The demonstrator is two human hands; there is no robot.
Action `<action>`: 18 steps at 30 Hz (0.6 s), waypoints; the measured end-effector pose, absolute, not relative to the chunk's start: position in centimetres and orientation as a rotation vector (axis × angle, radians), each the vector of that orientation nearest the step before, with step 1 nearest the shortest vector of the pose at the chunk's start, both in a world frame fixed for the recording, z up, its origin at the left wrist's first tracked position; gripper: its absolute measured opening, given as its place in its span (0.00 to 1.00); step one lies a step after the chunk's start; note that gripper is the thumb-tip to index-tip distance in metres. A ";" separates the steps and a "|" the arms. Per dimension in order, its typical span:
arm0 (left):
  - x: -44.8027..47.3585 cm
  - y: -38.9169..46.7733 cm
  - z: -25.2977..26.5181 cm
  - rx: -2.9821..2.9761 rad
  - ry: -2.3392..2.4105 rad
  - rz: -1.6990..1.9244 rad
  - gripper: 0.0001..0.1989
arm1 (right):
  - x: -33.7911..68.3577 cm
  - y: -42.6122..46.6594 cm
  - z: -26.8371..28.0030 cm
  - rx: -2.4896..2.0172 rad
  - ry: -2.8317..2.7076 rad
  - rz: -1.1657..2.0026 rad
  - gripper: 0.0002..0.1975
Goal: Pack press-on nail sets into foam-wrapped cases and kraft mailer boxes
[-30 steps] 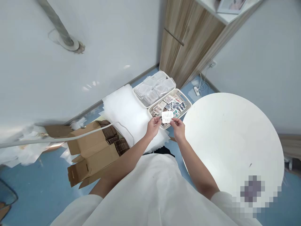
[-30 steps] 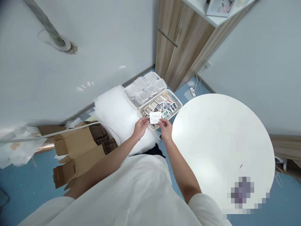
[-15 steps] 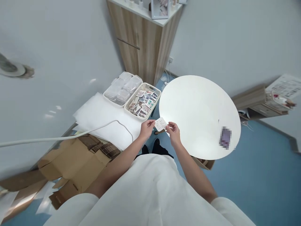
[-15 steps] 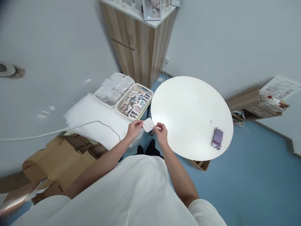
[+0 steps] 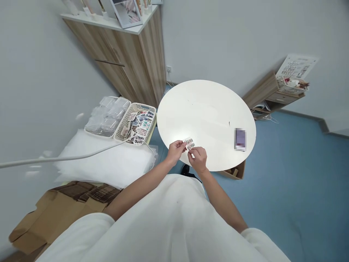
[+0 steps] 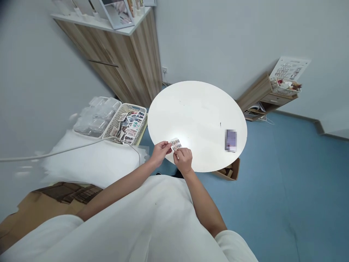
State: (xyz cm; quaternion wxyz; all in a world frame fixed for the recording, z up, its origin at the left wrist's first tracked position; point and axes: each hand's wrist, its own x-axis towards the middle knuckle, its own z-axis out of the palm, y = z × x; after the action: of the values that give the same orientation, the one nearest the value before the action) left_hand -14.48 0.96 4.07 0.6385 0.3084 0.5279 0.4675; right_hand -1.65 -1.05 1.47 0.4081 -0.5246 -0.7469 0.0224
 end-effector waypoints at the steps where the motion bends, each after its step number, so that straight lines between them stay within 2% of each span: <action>1: -14.0 1.3 4.0 0.700 1.217 1.065 0.16 | -1.0 -0.9 1.2 -1.313 -1.926 0.016 0.06; 5: -12.8 2.8 3.5 0.735 1.260 1.052 0.16 | 1.1 0.0 0.9 -1.262 -2.004 0.057 0.03; 9: -12.5 4.0 2.7 0.845 1.291 1.026 0.15 | 3.2 1.5 1.1 -1.249 -1.898 0.310 0.20; 13: -12.5 4.7 2.0 0.932 1.317 0.964 0.15 | 5.3 3.6 1.1 -1.285 -1.816 0.694 0.34; 16: -12.6 5.2 1.5 0.967 1.337 0.908 0.14 | 6.1 4.7 0.6 -1.241 -1.944 0.931 0.42; 18: -12.7 5.6 1.1 0.969 1.351 0.892 0.13 | 6.1 5.0 0.1 -1.229 -2.060 0.995 0.43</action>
State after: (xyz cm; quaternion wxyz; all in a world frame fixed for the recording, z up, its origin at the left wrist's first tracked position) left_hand -12.72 5.56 1.07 0.5871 0.4156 0.5799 0.3825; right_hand 6.11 5.00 0.13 0.2689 -0.4559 -0.7640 0.3690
